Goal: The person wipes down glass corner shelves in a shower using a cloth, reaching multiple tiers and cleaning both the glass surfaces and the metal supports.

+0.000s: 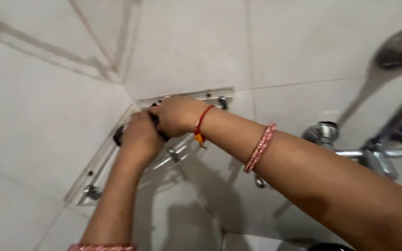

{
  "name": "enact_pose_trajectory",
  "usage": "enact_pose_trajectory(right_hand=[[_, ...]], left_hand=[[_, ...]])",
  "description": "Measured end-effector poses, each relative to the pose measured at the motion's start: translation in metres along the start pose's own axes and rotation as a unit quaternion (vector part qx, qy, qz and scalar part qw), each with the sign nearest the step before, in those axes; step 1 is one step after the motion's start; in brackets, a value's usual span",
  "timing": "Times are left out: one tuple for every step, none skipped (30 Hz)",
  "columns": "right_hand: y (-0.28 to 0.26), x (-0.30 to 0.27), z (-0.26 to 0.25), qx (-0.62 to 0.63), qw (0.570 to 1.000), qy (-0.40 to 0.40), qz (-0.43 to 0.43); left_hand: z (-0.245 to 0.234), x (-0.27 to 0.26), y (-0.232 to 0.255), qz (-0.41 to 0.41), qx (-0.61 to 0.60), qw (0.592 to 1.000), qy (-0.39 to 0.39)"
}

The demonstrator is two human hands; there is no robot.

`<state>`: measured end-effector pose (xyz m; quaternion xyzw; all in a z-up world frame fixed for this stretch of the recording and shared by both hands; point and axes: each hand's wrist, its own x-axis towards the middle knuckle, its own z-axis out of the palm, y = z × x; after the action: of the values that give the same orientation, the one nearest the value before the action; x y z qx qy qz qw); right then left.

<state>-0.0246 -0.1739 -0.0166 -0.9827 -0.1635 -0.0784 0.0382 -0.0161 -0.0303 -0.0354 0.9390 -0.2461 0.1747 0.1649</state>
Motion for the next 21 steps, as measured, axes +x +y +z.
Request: enact_pose_trajectory(right_hand=[[-0.003,-0.009,-0.004,-0.007,1.0,-0.001,0.019],[-0.004,-0.016,-0.009,-0.014,0.999,-0.002,0.038],[-0.005,-0.022,-0.014,-0.024,0.999,-0.011,0.038],[-0.008,-0.027,-0.019,-0.035,0.999,-0.018,0.034],[-0.01,-0.033,-0.023,-0.045,0.998,-0.026,0.03],[-0.014,-0.037,-0.025,-0.054,0.998,-0.021,0.016],[-0.018,-0.041,-0.027,-0.063,0.998,-0.017,0.001],[-0.022,-0.043,-0.03,-0.073,0.997,-0.01,-0.016],[-0.026,-0.046,-0.031,-0.06,0.998,-0.018,-0.017],[-0.032,-0.047,-0.031,-0.047,0.998,-0.026,-0.019],[-0.038,-0.049,-0.031,-0.033,0.999,-0.035,-0.022],[-0.042,-0.049,-0.032,-0.025,0.998,-0.044,-0.043],[-0.047,-0.048,-0.033,-0.016,0.996,-0.052,-0.064],[-0.051,-0.047,-0.032,-0.008,0.994,-0.062,-0.086],[-0.055,-0.046,-0.031,0.029,0.994,-0.063,-0.088],[-0.06,-0.045,-0.029,0.068,0.991,-0.067,-0.09],[-0.064,-0.043,-0.026,0.107,0.987,-0.07,-0.093],[-0.068,-0.041,-0.023,0.117,0.987,-0.07,-0.082],[-0.072,-0.037,-0.019,0.128,0.987,-0.069,-0.071],[-0.075,-0.033,-0.015,0.139,0.986,-0.07,-0.061],[-0.076,-0.028,-0.01,0.139,0.986,-0.067,-0.063]], left_hand=[[-0.002,-0.004,0.006,0.03,-0.022,0.999,0.006],[-0.006,-0.005,0.012,0.026,-0.002,0.999,-0.034],[-0.012,-0.006,0.017,0.023,0.019,0.997,-0.074],[-0.02,-0.01,0.021,0.012,0.02,0.995,-0.093],[-0.029,-0.017,0.026,0.001,0.021,0.993,-0.112],[-0.038,-0.023,0.029,-0.011,0.024,0.991,-0.132],[-0.046,-0.029,0.034,-0.006,0.038,0.988,-0.148],[-0.054,-0.034,0.038,-0.004,0.053,0.986,-0.16],[-0.063,-0.038,0.041,-0.001,0.067,0.983,-0.172],[-0.071,-0.043,0.042,-0.035,0.078,0.977,-0.198],[-0.078,-0.05,0.041,-0.069,0.089,0.968,-0.222],[-0.082,-0.052,0.042,-0.103,0.099,0.959,-0.246],[-0.085,-0.054,0.04,-0.098,0.152,0.952,-0.246],[-0.088,-0.058,0.033,-0.093,0.203,0.943,-0.246],[-0.09,-0.061,0.025,-0.088,0.254,0.931,-0.245],[-0.088,-0.064,0.016,-0.093,0.272,0.932,-0.222],[-0.085,-0.065,0.008,-0.098,0.29,0.931,-0.199],[-0.081,-0.063,-0.001,-0.103,0.307,0.93,-0.176],[-0.076,-0.056,-0.007,-0.114,0.3,0.93,-0.176],[-0.072,-0.049,-0.011,-0.125,0.294,0.931,-0.177],[-0.069,-0.045,-0.014,-0.136,0.287,0.931,-0.178]])
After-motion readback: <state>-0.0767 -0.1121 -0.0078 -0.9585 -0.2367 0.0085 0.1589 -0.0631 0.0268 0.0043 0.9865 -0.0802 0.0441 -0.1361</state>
